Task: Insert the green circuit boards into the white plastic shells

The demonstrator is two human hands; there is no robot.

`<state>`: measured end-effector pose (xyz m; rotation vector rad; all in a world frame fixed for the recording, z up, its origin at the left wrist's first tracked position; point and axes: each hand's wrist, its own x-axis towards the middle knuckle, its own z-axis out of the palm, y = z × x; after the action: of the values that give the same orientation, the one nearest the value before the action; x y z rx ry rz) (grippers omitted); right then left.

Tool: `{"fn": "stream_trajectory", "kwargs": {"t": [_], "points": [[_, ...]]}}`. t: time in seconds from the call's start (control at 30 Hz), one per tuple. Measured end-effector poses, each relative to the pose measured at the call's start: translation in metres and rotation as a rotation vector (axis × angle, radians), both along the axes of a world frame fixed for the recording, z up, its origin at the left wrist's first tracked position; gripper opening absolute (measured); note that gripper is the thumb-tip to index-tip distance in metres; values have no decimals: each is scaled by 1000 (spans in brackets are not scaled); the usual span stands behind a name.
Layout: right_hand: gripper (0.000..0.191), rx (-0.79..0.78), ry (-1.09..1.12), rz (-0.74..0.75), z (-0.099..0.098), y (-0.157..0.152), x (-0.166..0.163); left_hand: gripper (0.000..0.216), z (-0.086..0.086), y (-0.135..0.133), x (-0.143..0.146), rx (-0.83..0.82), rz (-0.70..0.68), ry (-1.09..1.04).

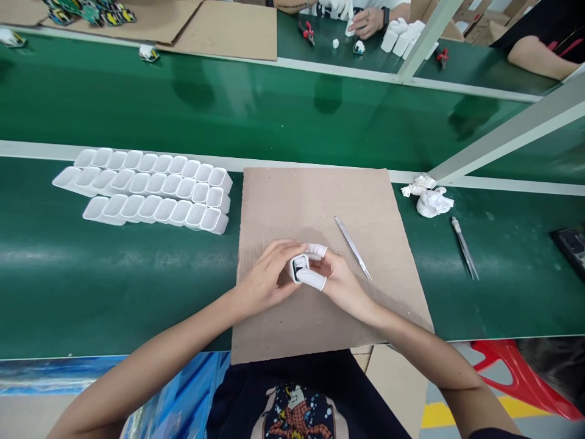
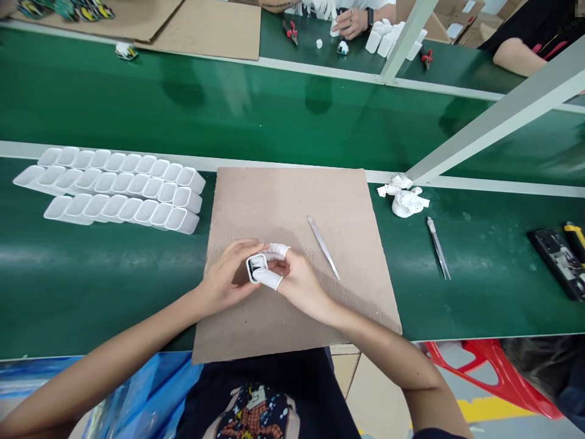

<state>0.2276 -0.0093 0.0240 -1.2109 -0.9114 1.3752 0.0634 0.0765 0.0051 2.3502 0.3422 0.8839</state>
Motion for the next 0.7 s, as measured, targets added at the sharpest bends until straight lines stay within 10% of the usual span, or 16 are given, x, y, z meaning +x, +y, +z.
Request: {"fn": "stream_trajectory", "kwargs": {"t": [0.23,0.7], "points": [[18,209,-545,-63,15,-6,16,55,14,6,-3,73,85,-64],[19,271,-797,-141,14,-3,7,54,9,-6,-6,314,97,27]]}}
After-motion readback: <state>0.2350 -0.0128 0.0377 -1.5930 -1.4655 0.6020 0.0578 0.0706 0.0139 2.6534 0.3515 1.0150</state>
